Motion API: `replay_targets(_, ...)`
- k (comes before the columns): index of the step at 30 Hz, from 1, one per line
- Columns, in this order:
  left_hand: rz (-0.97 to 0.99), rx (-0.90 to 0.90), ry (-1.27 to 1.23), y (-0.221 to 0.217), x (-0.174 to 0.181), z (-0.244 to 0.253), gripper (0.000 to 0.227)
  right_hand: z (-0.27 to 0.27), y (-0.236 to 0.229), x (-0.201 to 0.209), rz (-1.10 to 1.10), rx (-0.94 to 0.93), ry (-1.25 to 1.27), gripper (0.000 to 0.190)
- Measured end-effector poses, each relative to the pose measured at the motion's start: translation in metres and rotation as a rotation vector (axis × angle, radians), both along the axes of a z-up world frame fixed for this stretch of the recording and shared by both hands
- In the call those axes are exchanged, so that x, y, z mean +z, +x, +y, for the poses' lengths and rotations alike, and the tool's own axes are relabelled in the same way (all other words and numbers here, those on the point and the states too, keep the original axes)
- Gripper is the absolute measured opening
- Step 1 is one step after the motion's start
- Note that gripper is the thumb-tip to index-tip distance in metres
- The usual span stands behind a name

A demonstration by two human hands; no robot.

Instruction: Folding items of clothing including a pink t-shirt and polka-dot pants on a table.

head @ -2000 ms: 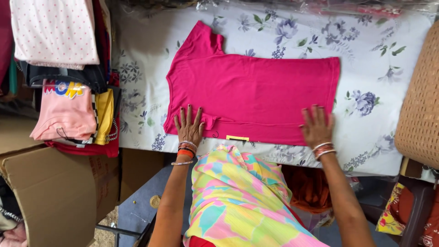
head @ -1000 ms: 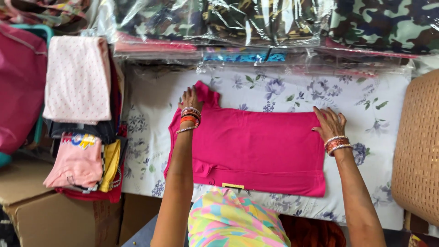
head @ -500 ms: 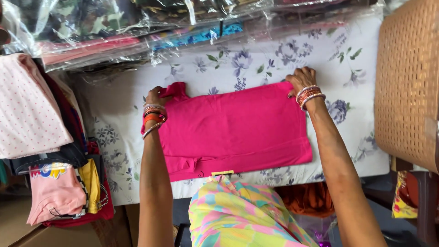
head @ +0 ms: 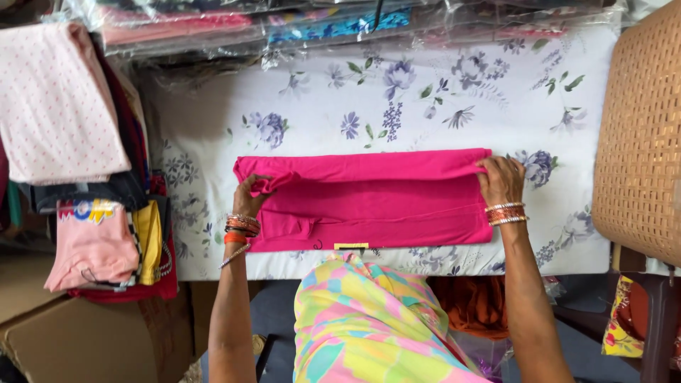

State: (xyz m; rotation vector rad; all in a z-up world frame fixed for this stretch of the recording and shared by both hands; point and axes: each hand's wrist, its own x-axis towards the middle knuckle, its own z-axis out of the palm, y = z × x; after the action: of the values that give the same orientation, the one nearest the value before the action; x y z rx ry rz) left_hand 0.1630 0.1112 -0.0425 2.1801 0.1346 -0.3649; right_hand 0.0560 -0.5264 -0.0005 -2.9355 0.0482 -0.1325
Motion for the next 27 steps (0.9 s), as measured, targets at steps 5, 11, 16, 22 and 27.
replay_targets(5,0.033,-0.01,-0.095,-0.045,0.008,0.002,0.036,0.001,-0.035,0.003,-0.011,0.004,0.052,0.02)
replay_targets(11,0.051,0.06,-0.064,-0.065,0.019,0.008,0.049,0.022,-0.041,0.023,0.028,0.027,0.035,0.024)
replay_targets(16,-0.262,-0.073,0.438,-0.054,0.016,0.012,0.044,0.019,-0.049,0.01,0.066,0.008,0.065,0.022)
replay_targets(22,-0.307,0.337,0.219,-0.002,0.029,0.009,0.016,0.03,-0.047,0.023,0.114,-0.081,0.096,0.022)
replay_targets(27,-0.139,0.326,0.328,0.03,0.036,0.002,0.035,0.028,-0.045,0.022,0.124,-0.094,0.105,0.023)
